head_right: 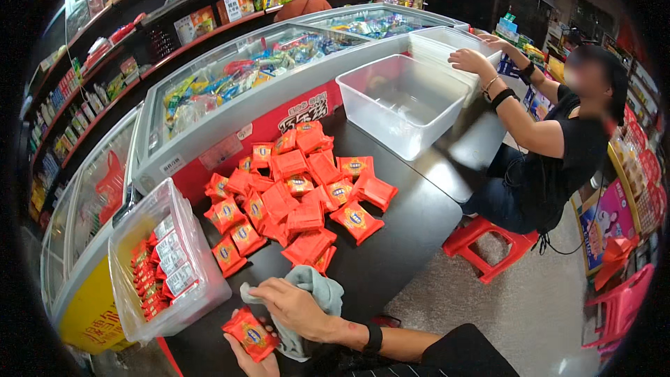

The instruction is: Wiping down small red packages with a cloth and organizing them in a bin.

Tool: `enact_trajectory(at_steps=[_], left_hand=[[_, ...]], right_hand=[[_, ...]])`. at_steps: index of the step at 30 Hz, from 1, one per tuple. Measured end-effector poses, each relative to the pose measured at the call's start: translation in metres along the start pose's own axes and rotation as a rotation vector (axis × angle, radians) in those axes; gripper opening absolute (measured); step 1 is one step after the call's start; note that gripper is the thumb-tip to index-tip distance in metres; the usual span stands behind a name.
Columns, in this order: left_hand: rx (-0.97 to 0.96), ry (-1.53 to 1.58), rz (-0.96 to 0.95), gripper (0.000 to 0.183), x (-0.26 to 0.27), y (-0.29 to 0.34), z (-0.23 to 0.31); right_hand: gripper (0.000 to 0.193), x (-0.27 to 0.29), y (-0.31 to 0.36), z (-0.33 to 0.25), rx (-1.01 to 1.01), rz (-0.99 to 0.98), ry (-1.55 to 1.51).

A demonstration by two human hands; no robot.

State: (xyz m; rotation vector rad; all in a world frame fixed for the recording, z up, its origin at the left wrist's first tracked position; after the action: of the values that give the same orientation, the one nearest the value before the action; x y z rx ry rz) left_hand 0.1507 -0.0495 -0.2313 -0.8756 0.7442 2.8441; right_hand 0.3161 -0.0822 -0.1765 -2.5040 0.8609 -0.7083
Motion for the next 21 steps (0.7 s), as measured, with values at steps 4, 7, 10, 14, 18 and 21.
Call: enact_trajectory(at_steps=[4, 7, 10, 14, 18, 21], left_hand=[[0.152, -0.120, 0.276, 0.069, -0.003, 0.007, -0.001], [-0.299, -0.209, -0.391, 0.066, -0.026, 0.017, -0.001], [-0.323, -0.487, -0.195, 0.064, -0.008, 0.017, -0.006], [-0.346, -0.576, -0.151, 0.062, -0.004, 0.018, -0.008], [-0.347, -0.643, -0.139, 0.061, 0.007, 0.025, -0.013], [-0.249, -0.421, 0.008, 0.041, 0.006, 0.032, -0.011]], right_hand=[[0.039, -0.001, 0.006, -0.048, 0.332, -0.002, -0.197], [0.045, -0.026, 0.027, -0.058, 0.491, -0.088, -0.084], [0.039, -0.025, 0.022, -0.052, 0.485, -0.024, 0.080], [0.037, -0.018, 0.015, -0.056, 0.365, 0.005, 0.052], [0.037, -0.013, 0.014, -0.051, 0.250, 0.103, 0.096], [0.032, -0.007, 0.005, -0.034, 0.112, 0.191, -0.025]])
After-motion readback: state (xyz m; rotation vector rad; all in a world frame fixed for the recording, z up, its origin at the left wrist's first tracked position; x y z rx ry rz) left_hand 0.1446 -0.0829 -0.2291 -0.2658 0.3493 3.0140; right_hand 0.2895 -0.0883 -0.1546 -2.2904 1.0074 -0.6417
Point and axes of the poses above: each hand's wrist, its own y-axis away from the middle knuckle, its own x-axis out of the back of the hand, z = x × y, the point moved 5 cm from there along -y, towards the middle knuckle, and after that the axes turned 13 degrees about z, right-handed, at the moved point
